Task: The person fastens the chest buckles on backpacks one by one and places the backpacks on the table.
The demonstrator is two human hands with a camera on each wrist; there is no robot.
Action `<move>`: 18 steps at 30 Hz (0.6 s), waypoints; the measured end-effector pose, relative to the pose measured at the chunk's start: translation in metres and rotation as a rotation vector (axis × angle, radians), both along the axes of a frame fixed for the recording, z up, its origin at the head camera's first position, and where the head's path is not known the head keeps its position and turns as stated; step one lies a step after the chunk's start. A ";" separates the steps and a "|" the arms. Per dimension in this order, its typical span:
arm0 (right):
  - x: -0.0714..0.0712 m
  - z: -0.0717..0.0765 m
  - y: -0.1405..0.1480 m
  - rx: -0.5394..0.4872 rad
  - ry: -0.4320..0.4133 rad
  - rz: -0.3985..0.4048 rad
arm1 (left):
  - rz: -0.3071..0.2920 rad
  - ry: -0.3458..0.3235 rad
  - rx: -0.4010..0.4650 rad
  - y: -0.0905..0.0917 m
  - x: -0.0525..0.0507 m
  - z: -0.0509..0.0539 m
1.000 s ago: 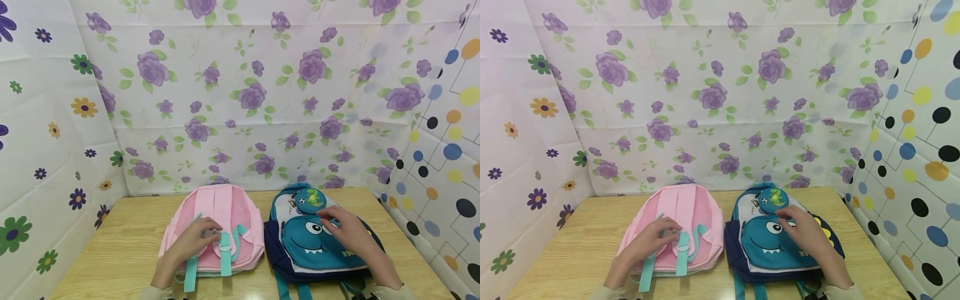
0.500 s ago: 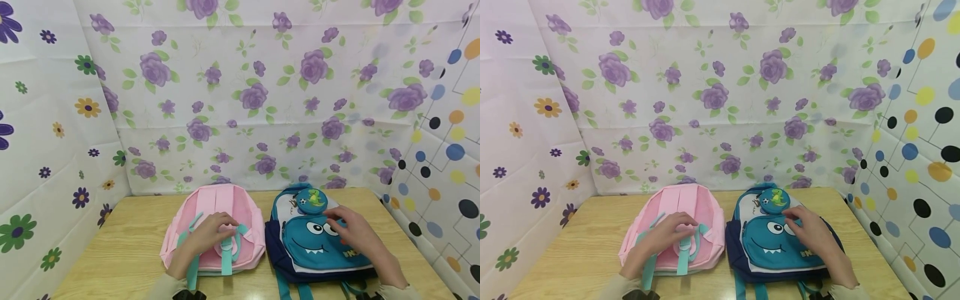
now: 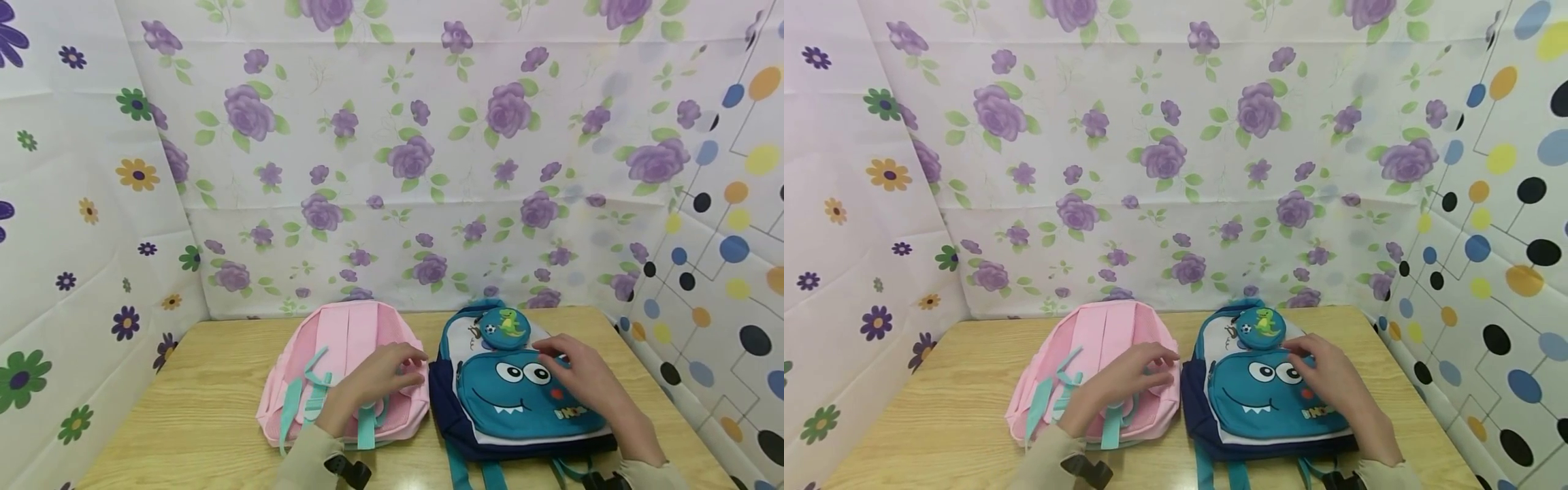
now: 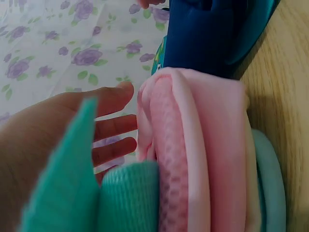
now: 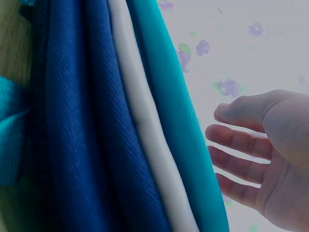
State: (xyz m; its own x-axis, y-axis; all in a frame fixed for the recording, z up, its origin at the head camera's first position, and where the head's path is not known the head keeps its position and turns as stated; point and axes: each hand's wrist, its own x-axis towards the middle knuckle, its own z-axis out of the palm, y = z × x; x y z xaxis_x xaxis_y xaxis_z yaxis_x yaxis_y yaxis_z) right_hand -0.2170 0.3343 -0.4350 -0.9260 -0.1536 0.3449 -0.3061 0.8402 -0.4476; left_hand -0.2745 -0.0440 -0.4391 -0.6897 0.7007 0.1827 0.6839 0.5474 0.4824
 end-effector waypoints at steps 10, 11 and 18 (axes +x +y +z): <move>-0.002 -0.004 0.015 -0.024 -0.034 -0.010 | 0.005 0.061 -0.121 0.034 -0.003 0.009; -0.003 -0.004 0.016 -0.026 -0.042 -0.011 | 0.018 0.066 -0.142 0.038 -0.004 0.010; -0.006 -0.008 0.021 -0.017 -0.061 -0.024 | 0.096 0.101 -0.247 0.056 -0.012 0.009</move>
State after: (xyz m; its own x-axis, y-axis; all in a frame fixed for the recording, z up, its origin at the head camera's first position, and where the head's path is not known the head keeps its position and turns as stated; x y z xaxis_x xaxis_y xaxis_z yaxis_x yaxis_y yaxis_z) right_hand -0.2226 0.3551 -0.4431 -0.9488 -0.1256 0.2900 -0.2576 0.8390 -0.4794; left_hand -0.2861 0.0117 -0.4300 -0.7416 0.6652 0.0862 0.6615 0.7040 0.2583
